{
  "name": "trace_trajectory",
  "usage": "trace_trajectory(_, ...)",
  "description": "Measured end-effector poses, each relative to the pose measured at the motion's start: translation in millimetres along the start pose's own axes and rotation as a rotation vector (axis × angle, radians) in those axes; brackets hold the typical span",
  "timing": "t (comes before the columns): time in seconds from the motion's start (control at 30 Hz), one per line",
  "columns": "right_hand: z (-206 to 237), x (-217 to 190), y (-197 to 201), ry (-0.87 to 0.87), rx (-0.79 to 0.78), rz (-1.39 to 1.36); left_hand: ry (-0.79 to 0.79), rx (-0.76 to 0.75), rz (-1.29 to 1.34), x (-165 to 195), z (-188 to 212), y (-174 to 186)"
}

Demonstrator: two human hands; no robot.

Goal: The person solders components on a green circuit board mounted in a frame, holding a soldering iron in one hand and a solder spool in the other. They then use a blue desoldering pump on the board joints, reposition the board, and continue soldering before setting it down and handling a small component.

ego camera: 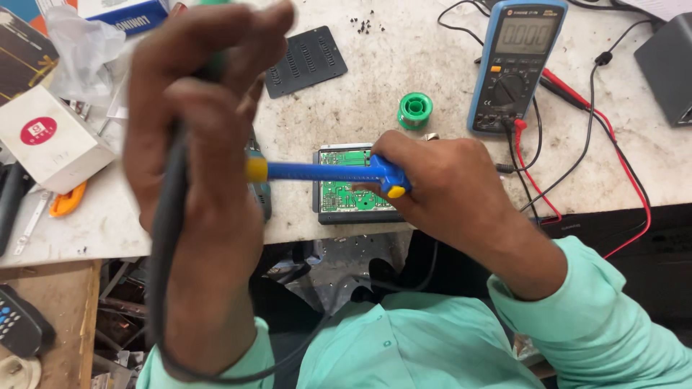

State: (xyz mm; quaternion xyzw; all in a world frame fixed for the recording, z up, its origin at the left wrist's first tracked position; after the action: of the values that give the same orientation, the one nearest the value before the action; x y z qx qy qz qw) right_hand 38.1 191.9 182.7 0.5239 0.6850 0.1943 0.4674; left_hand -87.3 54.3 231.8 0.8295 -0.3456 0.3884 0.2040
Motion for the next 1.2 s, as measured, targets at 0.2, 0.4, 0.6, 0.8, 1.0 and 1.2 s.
trace_trajectory(0.2, -4, -6, -27, -0.103, -0.062, 0.045, 0.019, -0.216, -0.196, -14, 11, -60)
trace_trajectory(0.4, 16, 8, -16, -0.064, 0.045, -0.007, 0.189, -0.037, 0.25, -52, 29, -13)
trace_trajectory(0.6, 40, 68, 30, -0.16, 0.391, -0.864, 0.089, 0.174, -0.168, -58, 56, 41)
trace_trajectory(0.8, 53, 97, 13, -0.083, 0.635, -1.348, 0.389, 0.042, -0.365, -118, 108, -7)
trace_trajectory(1.0, 46, 104, -13, -0.071, 0.635, -1.494, 0.295, 0.003, -0.565, -113, 105, -16)
trace_trajectory(1.2, 44, 104, -28, -0.108, 0.659, -1.524, 0.309, 0.007, -0.558, -111, 104, -22)
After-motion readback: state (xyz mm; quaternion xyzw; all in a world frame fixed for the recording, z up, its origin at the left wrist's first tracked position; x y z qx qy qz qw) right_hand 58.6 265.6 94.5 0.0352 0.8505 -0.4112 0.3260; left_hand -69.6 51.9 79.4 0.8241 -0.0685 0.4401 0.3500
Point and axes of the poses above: each hand's wrist, its own z-axis away from the middle knuckle, its own y-axis out of the back of the hand, x = y × z, the point moved 7 cm from there along -z, towards the middle knuckle, and after that the axes turned 13 degrees about -z, right-handed, at the moved point
